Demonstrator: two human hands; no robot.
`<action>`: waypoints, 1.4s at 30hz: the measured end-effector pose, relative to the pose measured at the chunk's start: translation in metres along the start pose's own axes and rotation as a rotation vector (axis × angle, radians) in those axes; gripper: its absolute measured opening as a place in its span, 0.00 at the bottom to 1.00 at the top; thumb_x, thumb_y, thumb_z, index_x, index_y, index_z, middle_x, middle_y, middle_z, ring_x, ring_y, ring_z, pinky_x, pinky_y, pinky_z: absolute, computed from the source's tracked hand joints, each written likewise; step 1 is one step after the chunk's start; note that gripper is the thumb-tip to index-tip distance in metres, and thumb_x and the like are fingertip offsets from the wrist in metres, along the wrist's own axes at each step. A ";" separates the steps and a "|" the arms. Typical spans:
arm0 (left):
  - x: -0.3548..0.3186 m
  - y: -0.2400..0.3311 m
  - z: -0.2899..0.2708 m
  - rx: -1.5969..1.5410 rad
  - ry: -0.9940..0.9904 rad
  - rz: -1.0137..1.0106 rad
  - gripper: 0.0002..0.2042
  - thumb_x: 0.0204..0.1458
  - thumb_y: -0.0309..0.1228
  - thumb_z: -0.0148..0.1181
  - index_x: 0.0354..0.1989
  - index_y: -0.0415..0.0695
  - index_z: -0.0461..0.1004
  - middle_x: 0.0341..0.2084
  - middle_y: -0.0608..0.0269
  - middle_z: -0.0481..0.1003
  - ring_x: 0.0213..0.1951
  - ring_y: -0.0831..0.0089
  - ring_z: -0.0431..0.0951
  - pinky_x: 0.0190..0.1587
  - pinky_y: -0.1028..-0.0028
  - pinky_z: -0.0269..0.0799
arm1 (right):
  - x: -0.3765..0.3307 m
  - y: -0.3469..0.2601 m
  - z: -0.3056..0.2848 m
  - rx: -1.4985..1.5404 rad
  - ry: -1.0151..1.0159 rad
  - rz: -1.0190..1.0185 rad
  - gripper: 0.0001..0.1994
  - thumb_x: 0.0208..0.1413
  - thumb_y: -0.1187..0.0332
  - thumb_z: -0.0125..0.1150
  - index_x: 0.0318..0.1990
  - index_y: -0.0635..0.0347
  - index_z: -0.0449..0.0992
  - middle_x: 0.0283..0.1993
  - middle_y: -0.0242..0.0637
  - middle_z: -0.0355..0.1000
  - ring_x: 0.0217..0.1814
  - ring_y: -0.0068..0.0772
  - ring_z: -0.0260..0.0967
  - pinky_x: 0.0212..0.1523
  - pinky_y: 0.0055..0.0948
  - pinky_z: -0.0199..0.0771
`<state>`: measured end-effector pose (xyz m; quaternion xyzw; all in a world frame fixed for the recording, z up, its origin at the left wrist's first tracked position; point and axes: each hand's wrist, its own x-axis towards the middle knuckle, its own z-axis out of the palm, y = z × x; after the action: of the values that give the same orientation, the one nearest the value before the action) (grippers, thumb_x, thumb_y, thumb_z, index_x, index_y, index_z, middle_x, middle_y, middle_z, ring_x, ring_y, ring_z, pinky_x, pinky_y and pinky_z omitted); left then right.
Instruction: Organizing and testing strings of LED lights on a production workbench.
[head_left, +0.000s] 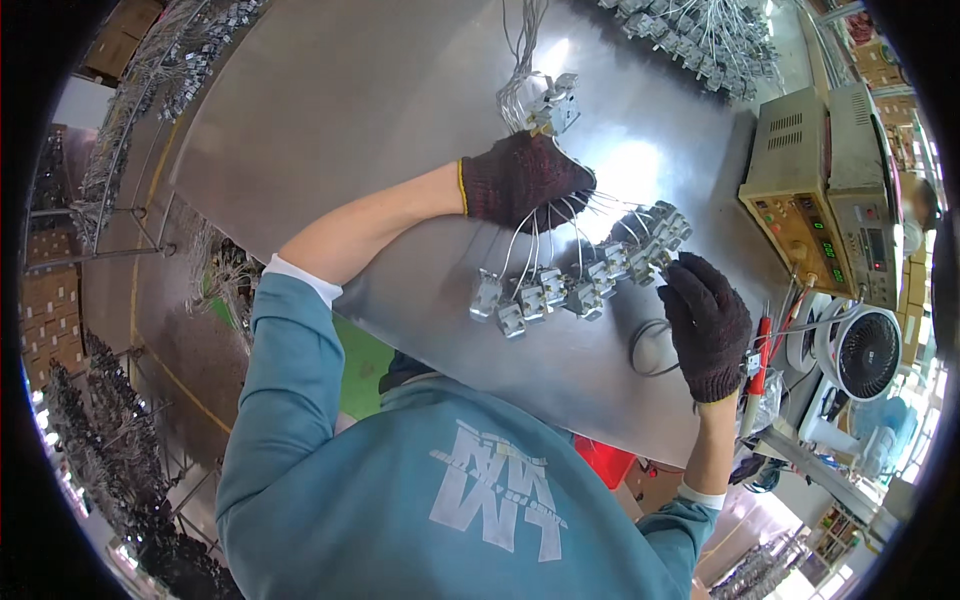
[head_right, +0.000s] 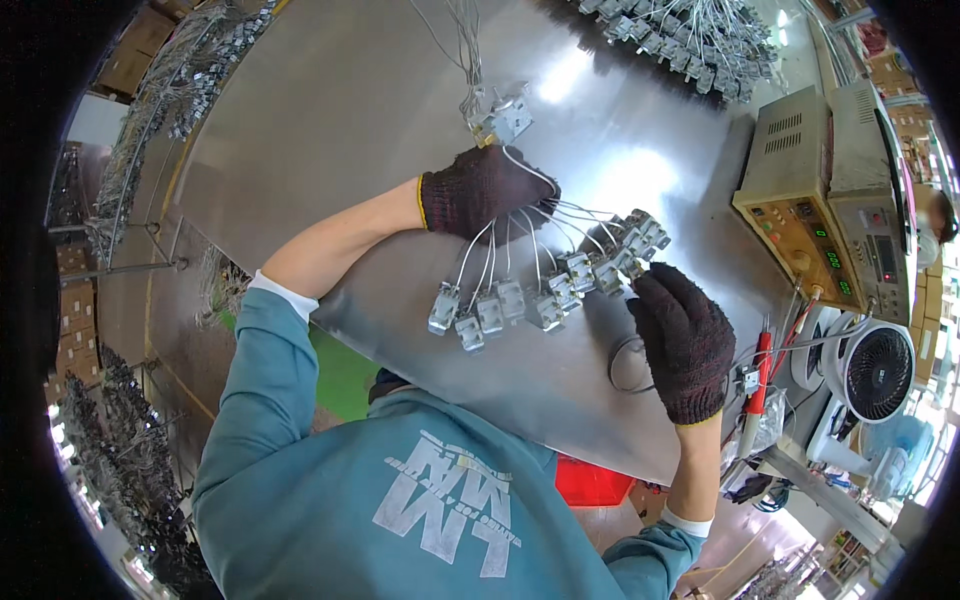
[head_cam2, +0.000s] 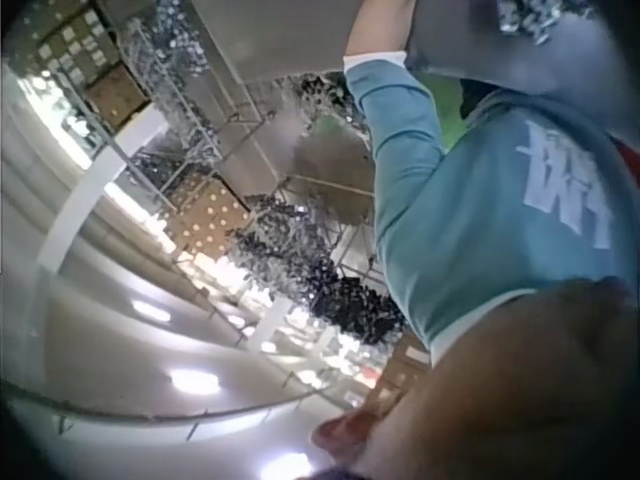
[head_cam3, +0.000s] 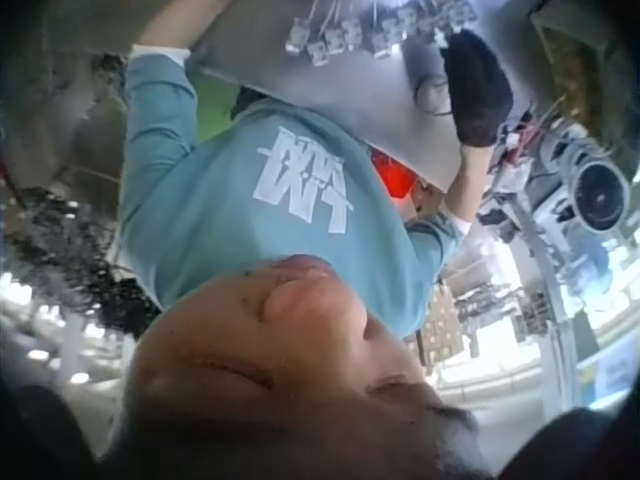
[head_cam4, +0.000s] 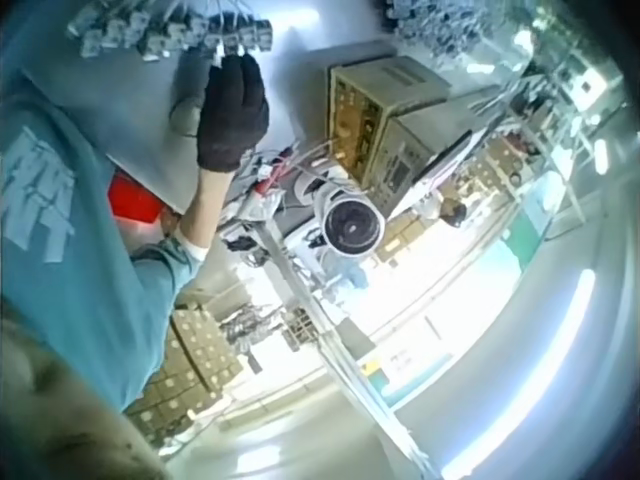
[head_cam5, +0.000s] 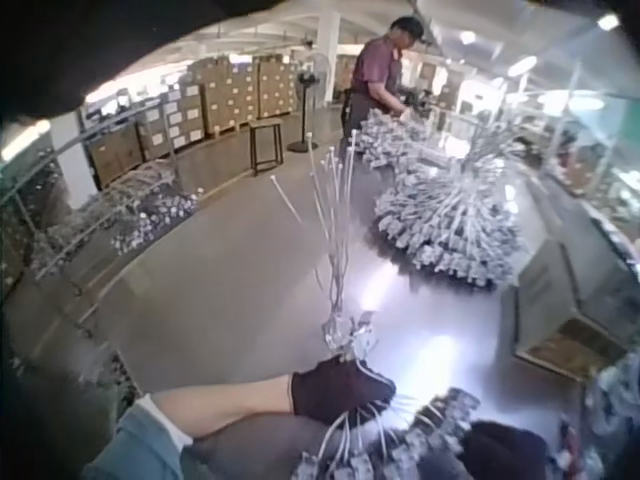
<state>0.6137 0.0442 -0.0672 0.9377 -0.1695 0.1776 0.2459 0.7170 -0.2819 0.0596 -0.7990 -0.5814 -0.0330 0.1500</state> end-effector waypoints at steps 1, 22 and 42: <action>0.002 0.001 -0.001 0.016 -0.034 -0.047 0.09 0.52 0.38 0.71 0.36 0.50 0.79 0.26 0.55 0.80 0.32 0.50 0.85 0.37 0.54 0.82 | -0.001 -0.003 0.002 0.067 0.036 0.088 0.15 0.60 0.76 0.77 0.54 0.55 0.87 0.57 0.43 0.85 0.51 0.43 0.86 0.50 0.36 0.86; 0.001 -0.005 0.005 0.016 0.050 0.018 0.14 0.53 0.39 0.71 0.42 0.46 0.76 0.28 0.53 0.81 0.30 0.49 0.85 0.32 0.53 0.80 | -0.002 -0.025 0.017 0.192 0.117 0.270 0.14 0.61 0.77 0.76 0.53 0.58 0.86 0.58 0.47 0.84 0.57 0.46 0.85 0.55 0.39 0.86; 0.010 -0.008 0.015 0.104 0.054 -0.037 0.17 0.54 0.41 0.71 0.44 0.44 0.75 0.26 0.52 0.81 0.27 0.49 0.85 0.28 0.51 0.80 | 0.015 -0.041 0.031 0.206 0.195 0.271 0.10 0.68 0.73 0.72 0.55 0.62 0.85 0.55 0.45 0.85 0.55 0.38 0.86 0.55 0.37 0.85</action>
<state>0.6292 0.0404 -0.0786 0.9470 -0.1359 0.2069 0.2047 0.6796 -0.2484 0.0413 -0.8434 -0.4515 -0.0298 0.2897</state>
